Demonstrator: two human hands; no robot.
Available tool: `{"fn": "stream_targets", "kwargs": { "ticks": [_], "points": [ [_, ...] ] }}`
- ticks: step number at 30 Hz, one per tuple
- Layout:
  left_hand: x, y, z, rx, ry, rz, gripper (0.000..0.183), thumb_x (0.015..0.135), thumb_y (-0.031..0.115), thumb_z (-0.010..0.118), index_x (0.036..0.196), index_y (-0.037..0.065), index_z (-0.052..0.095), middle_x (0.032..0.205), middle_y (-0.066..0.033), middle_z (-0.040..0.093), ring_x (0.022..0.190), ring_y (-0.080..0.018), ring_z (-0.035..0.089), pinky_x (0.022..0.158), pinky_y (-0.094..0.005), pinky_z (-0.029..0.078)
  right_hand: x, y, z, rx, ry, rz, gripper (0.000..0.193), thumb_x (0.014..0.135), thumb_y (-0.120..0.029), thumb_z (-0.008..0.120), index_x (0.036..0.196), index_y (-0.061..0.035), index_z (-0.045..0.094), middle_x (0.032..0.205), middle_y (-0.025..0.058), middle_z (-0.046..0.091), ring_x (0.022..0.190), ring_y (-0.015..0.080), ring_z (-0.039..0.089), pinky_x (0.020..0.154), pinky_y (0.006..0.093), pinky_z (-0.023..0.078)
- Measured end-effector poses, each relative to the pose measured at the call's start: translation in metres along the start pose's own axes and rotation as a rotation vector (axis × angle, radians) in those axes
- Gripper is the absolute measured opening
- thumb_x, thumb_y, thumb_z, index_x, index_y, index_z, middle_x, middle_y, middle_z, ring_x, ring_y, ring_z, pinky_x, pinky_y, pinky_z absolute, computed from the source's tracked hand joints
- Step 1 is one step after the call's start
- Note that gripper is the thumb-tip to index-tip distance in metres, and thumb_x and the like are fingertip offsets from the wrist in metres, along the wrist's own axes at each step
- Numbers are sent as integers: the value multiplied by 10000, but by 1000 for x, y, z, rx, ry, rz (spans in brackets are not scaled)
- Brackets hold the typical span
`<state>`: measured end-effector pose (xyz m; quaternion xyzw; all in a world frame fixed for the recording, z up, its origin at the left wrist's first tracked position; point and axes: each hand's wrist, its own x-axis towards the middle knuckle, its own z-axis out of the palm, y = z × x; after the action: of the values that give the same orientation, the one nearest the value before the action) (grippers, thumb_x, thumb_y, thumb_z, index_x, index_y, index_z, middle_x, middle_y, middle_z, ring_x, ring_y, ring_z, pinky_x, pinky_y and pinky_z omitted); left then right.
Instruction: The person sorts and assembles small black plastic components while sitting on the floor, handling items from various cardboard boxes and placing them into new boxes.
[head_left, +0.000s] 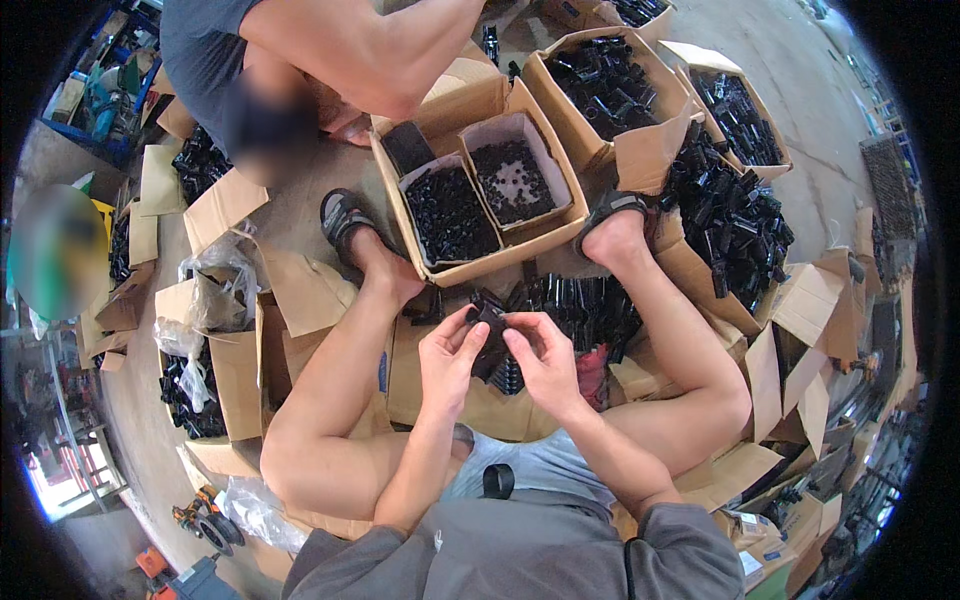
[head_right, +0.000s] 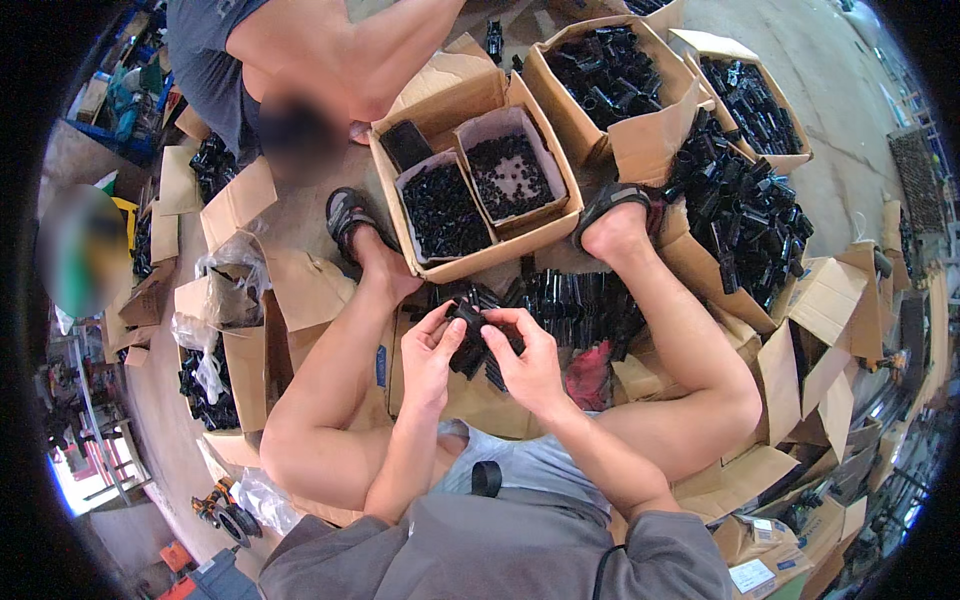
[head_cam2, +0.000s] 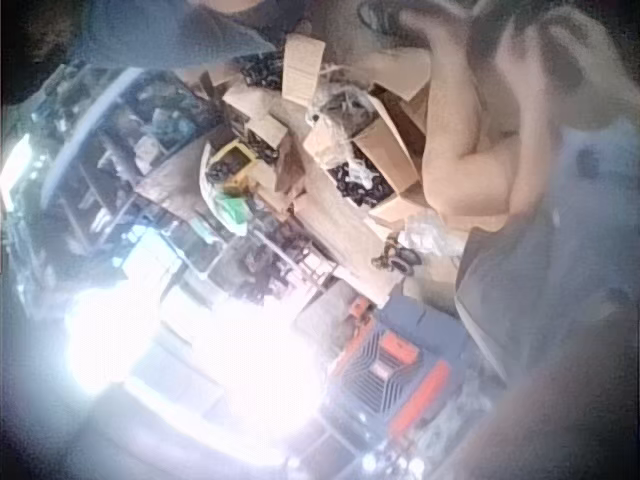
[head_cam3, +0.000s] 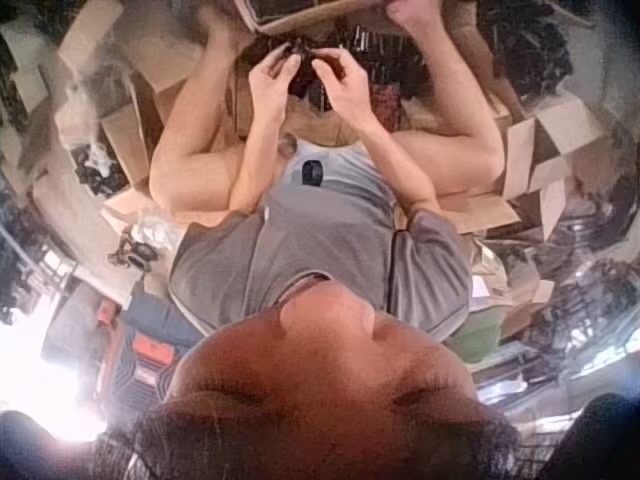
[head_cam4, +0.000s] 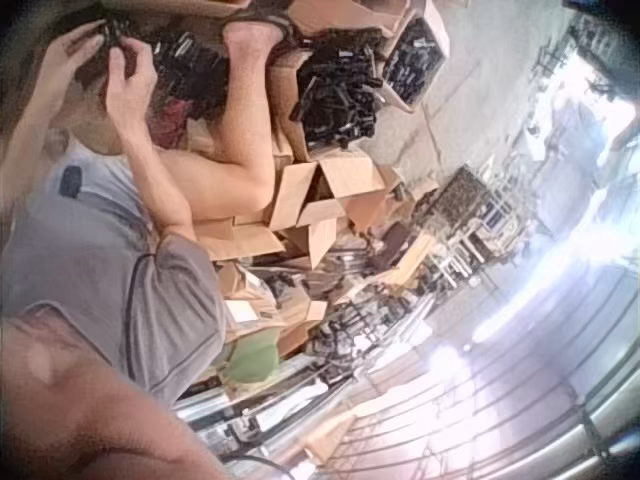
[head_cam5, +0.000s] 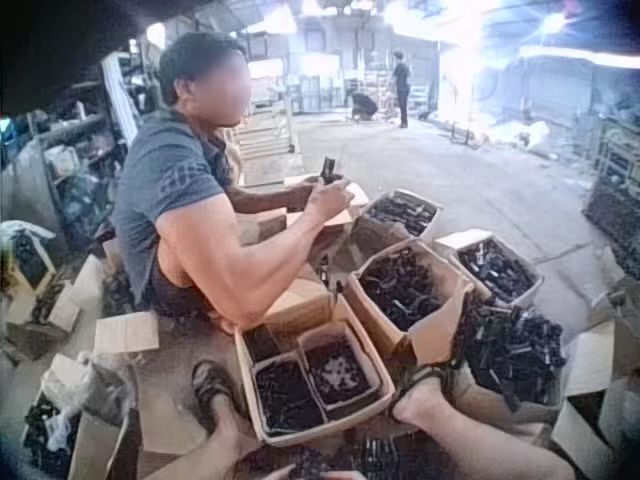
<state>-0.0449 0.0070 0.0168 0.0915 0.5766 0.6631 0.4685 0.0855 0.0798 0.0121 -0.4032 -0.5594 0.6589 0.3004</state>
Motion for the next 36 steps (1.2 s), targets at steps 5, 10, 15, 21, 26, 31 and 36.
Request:
{"fn": "stream_targets", "kwargs": {
  "ticks": [5,10,15,21,26,31,36],
  "points": [
    [3,1,-3,-23,-90,24,414,923,47,719,1303,-66,597,1140,-123,716,1017,-136,675,896,-278,555,1,-4,0,25,46,-48,189,918,-14,697,1105,19,692,1014,81,727,914,116,663,841,266,531],
    [-13,26,4,364,-242,334,458,841,66,769,1270,-33,644,1165,-122,724,1029,-194,694,909,-311,544,-3,-12,-2,319,73,-153,156,895,70,684,1043,21,691,990,104,719,979,173,666,897,304,544],
    [-25,47,8,613,-316,685,518,703,89,828,1197,-2,699,1145,-159,732,1029,-302,721,889,-368,557,-2,-28,-9,-9,80,-642,206,778,151,701,914,7,645,940,136,712,936,276,689,918,442,554],
    [-26,45,14,552,-333,852,505,705,119,825,1175,-16,701,1124,-166,736,1017,-306,727,882,-385,567,-12,-39,-14,-28,102,-635,229,760,181,685,912,19,629,927,153,699,908,287,680,871,444,566],
    [-28,46,14,547,-307,868,520,706,139,826,1182,-22,693,1123,-171,735,1016,-312,727,874,-388,569,-17,-42,-9,-29,113,-649,217,783,178,672,928,25,619,934,159,683,904,280,667,892,431,557],
    [-23,45,9,560,-312,871,526,711,161,829,1181,-32,690,1121,-170,737,1020,-312,726,864,-382,565,-28,-35,1,248,180,-307,153,871,144,640,966,27,616,1019,137,670,980,233,648,928,363,519],
    [-28,39,7,437,-278,718,504,764,213,819,1176,-45,688,1116,-170,741,1007,-307,727,865,-375,560,-31,-34,-1,293,150,-210,131,912,115,629,1009,28,620,1062,121,660,1019,189,631,935,323,494]
  ]
}}
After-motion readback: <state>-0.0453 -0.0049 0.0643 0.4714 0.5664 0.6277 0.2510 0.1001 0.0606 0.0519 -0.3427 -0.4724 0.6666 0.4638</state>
